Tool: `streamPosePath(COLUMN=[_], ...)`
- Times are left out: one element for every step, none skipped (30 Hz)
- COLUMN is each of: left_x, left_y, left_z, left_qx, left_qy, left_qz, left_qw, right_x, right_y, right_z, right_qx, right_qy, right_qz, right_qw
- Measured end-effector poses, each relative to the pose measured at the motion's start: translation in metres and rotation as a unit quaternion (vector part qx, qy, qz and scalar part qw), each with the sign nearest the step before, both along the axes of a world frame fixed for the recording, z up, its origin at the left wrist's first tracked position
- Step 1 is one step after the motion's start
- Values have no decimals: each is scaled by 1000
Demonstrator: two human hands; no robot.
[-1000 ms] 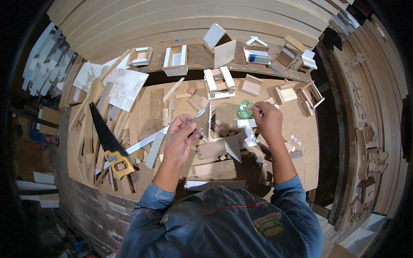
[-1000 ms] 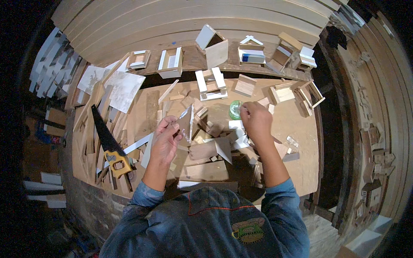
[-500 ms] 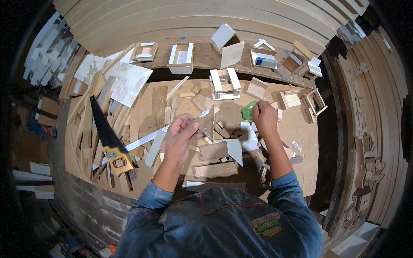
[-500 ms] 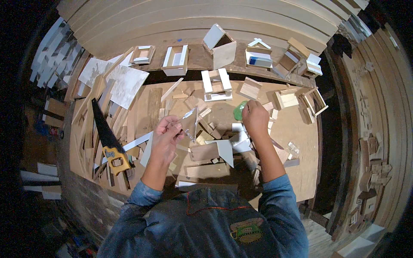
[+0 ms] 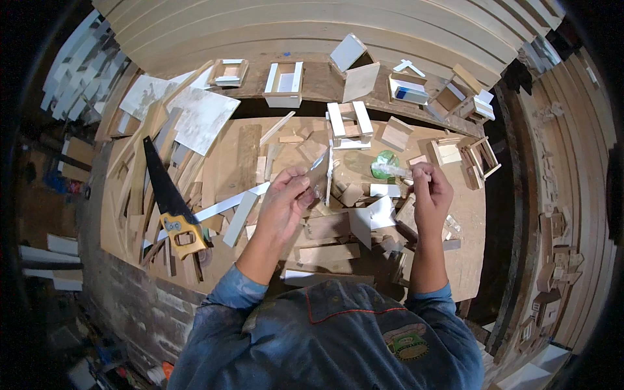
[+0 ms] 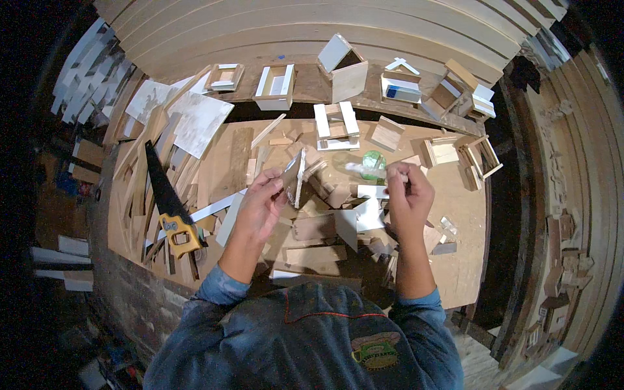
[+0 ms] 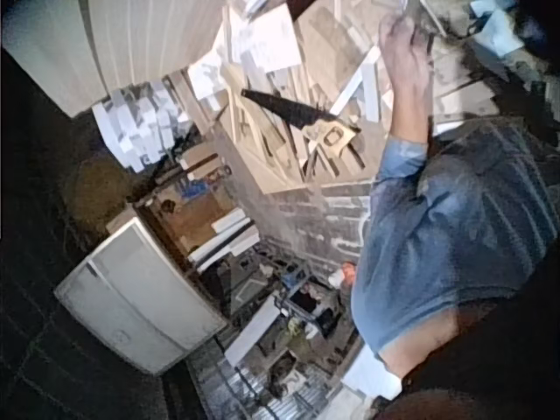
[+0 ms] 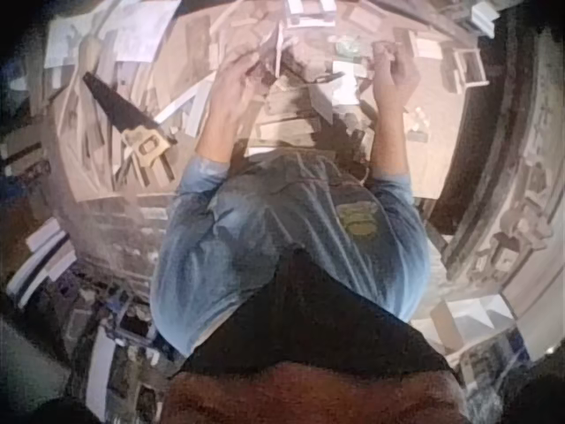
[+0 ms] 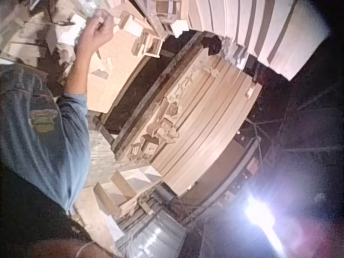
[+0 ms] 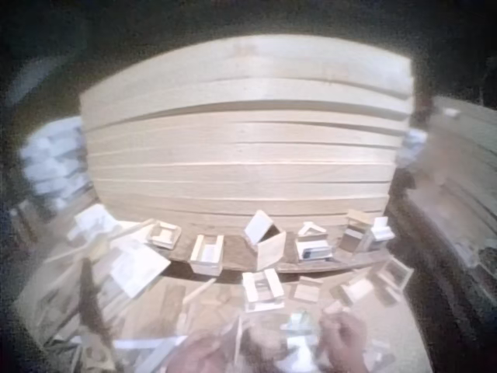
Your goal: The person assembles and arranges small wooden house components and blocks on a workbench, handling various pieces by hand and applying glue from a bottle.
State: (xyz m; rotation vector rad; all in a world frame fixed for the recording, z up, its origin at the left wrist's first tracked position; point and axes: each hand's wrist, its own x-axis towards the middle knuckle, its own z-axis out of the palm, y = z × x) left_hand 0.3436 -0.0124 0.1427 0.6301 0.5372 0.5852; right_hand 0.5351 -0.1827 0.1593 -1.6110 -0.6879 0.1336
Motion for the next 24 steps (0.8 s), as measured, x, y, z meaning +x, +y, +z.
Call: streamPosePath(left_x=[0,0,0,0,0,0,0,0,-1,-2,-3,-3,-4,-5,-5,-5,-5,-5,-5,-6,-6,-7,-7,-6], left_y=[0,1,1,0,-1,-1,-2,-3,-4,-4,-3,-3,-3,-3,-4,-4,-5,-6,-5,-4,-4,-4,-3,-3], left_z=[0,0,0,0,0,1,2,5,6,5,3,3,4,6,7,8,9,9,9,7,6,5,5,5], left_qx=[-8,-17,-25,-36,-46,-57,-62,-68,-73,-76,-79,-83,-82,-82,-83,-83,-83,-84,-76,-69,-62,-53,-44,-34], left_qy=[-11,-22,-33,-36,-38,-41,-47,-54,-60,-65,-69,-74,-74,-73,-73,-66,-58,-51,-43,-35,-27,-25,-23,-20], left_qz=[-6,-12,-19,-22,-24,-27,-30,-33,-35,-35,-35,-36,-37,-38,-40,-36,-32,-29,-26,-24,-21,-21,-21,-21], left_qw=[1000,1000,999,998,998,997,996,996,995,994,994,993,993,993,993,994,994,995,996,997,997,998,999,999], right_x=[-10,-20,-28,-35,-41,-46,-51,-55,-59,-61,-62,-63,-64,-64,-65,-65,-65,-64,-62,-60,-58,-57,-57,-57], right_y=[-2,-4,-4,-3,-3,-2,-1,1,2,2,2,2,2,3,3,3,4,4,4,3,2,1,-1,-1], right_z=[5,10,10,9,8,7,7,6,5,1,2,2,2,3,4,4,4,4,3,2,3,5,8,12], right_qx=[61,79,85,91,97,87,97,107,116,115,106,97,88,80,71,63,54,48,42,35,24,13,2,-5], right_qy=[100,117,123,128,134,142,147,152,157,157,139,122,105,86,68,49,30,-7,-44,-81,-98,-115,-132,-159], right_qz=[36,65,78,92,106,120,126,132,139,142,137,131,125,118,110,101,92,85,77,69,77,85,92,101], right_qw=[992,988,986,983,981,979,976,974,971,971,975,979,983,986,989,992,994,995,995,994,992,990,987,982])
